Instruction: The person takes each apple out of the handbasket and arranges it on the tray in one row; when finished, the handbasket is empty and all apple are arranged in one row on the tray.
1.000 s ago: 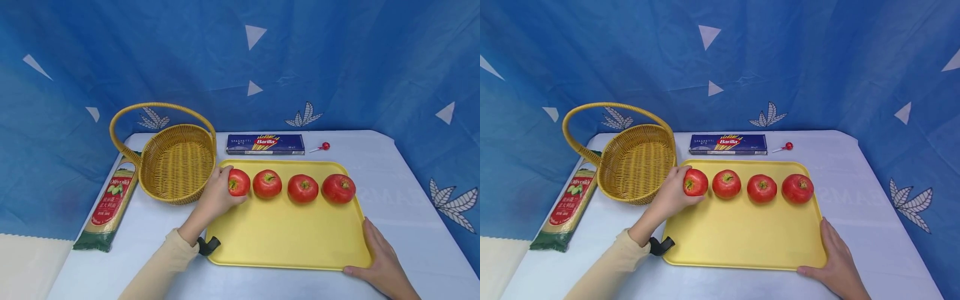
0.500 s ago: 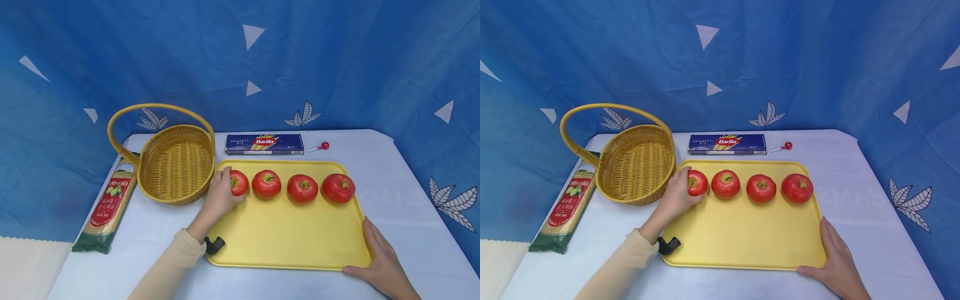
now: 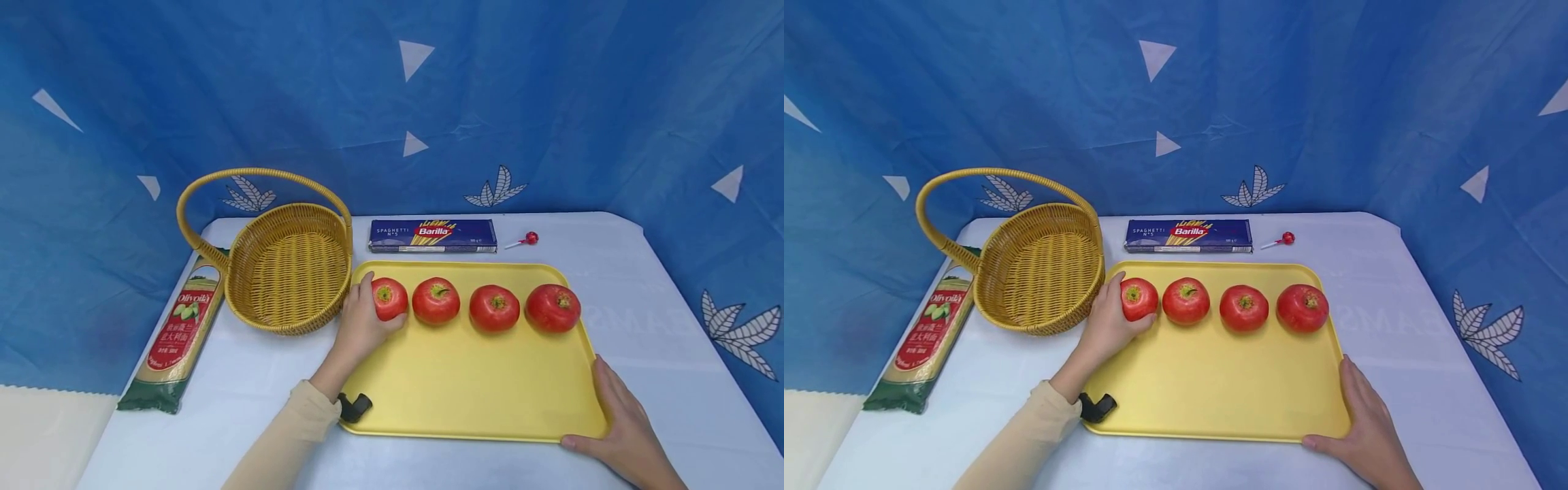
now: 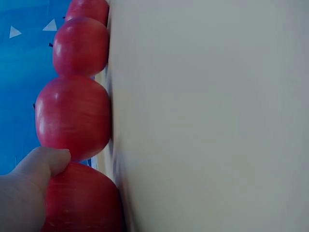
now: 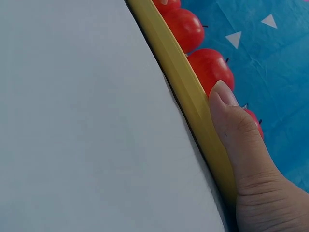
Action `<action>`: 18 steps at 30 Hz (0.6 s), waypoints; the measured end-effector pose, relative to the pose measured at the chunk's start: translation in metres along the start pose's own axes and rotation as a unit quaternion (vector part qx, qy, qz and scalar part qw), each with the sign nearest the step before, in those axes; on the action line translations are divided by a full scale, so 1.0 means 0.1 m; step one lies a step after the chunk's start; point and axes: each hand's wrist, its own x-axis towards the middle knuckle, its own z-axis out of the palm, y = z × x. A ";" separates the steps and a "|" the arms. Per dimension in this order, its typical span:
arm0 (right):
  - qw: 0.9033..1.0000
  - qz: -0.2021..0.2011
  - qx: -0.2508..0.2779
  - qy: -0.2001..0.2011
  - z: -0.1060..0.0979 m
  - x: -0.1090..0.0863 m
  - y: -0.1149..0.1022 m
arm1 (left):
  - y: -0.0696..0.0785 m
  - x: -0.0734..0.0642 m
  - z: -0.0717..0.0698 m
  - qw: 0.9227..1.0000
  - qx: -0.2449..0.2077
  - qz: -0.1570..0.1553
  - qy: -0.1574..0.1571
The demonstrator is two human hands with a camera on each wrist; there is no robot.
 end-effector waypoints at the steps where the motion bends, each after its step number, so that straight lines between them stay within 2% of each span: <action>1: 1.000 0.000 0.000 0.000 0.00 0.00 0.00 | 0.00 -0.01 0.00 1.000 -0.006 -0.004 0.000; 12: 1.000 -0.006 0.007 0.005 0.00 -0.01 -0.02 | -0.08 -0.15 -0.05 0.999 -0.033 -0.005 -0.012; 18: 1.000 -0.005 0.009 0.003 0.01 -0.01 -0.02 | -0.09 -0.28 -0.18 0.998 -0.023 -0.019 -0.062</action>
